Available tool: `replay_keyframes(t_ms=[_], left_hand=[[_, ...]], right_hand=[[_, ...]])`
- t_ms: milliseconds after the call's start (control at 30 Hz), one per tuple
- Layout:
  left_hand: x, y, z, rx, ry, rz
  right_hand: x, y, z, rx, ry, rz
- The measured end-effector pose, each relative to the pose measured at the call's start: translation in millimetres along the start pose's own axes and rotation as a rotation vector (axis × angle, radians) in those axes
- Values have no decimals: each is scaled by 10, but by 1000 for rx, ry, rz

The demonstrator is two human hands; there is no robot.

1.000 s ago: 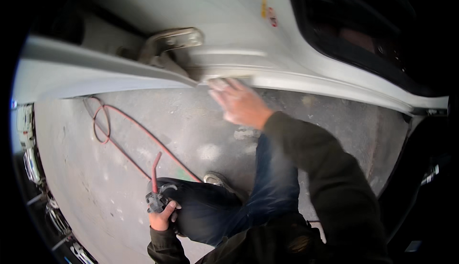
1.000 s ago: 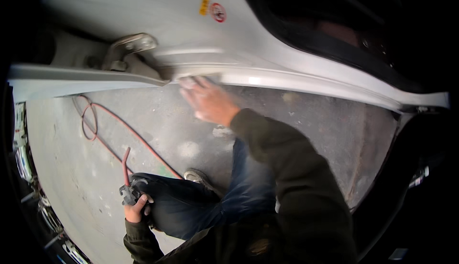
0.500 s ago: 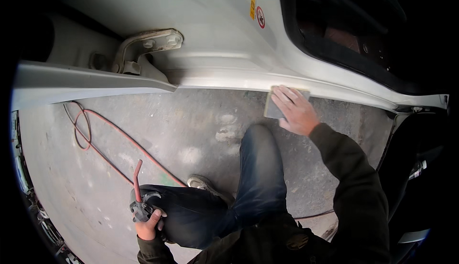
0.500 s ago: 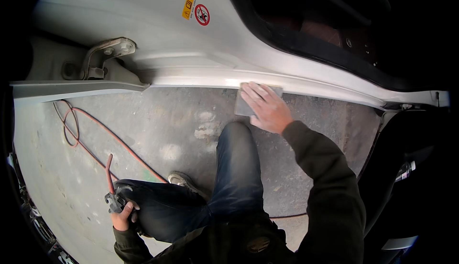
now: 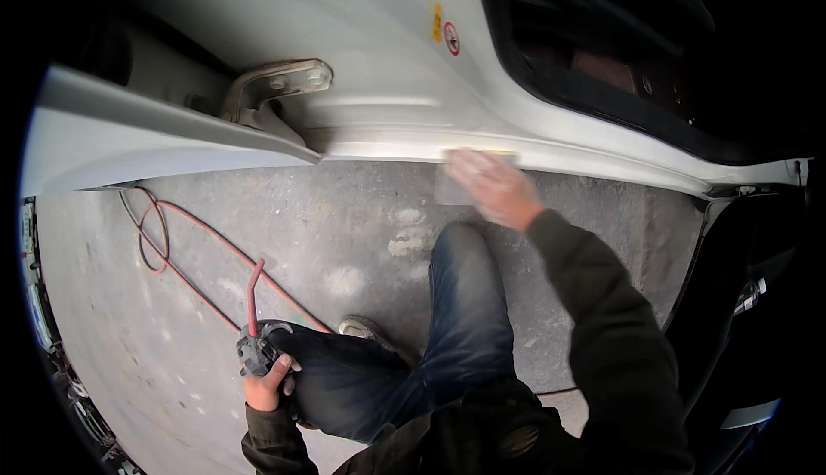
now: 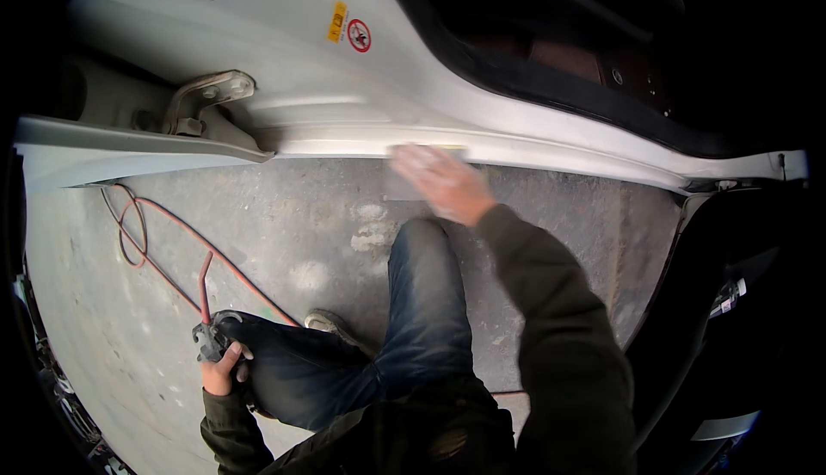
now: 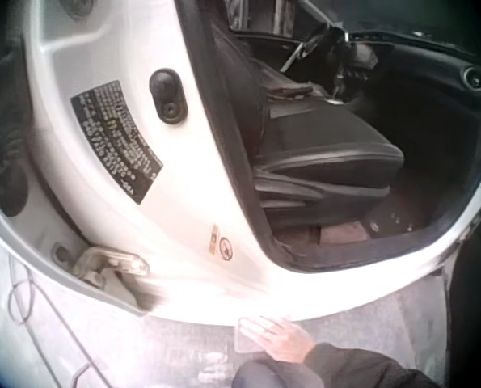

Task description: The person sands the exterior surface of a white car's rear door using a sanding block. They open the door to sand the inner door jamb and lower edge, then close the door to continue sanding the exterior panel around the handle.

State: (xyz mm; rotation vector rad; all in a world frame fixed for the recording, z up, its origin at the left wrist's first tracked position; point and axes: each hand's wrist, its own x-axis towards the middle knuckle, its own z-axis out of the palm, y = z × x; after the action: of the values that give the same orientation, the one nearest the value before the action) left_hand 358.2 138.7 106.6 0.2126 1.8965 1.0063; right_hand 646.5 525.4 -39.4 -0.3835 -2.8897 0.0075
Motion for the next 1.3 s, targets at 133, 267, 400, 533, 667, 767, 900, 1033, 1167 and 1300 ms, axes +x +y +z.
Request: replay_keyframes(t_ms=[133, 267, 400, 533, 667, 767, 900, 1033, 1167, 1300], left_hand=[[-214, 53, 8, -31, 38, -18], [-235, -48, -63, -16, 8, -32], [-101, 183, 91, -7, -5, -36], [-64, 87, 14, -57, 23, -46], [-268, 81, -27, -126, 56, -36], [-278, 20, -72, -97, 44, -26], [-214, 49, 45, -91, 52, 10], [-129, 49, 24, -33, 2, 35], [-166, 71, 5, -96, -10, 42], [-167, 24, -109, -84, -156, 42]], right_hand=[[-275, 71, -246, -3, -188, 88], [395, -382, 79, 167, -88, 93], [1263, -906, 499, 6, 41, 43], [933, -591, 303, 87, 3, -63], [562, -389, 22, 73, -145, -32], [844, -665, 190, 160, -35, 64], [1345, -981, 423, 169, 92, 23], [884, -619, 258, 191, 67, -11], [-169, -79, -272, 87, -133, 174], [-357, -90, -433, 89, -138, 286]])
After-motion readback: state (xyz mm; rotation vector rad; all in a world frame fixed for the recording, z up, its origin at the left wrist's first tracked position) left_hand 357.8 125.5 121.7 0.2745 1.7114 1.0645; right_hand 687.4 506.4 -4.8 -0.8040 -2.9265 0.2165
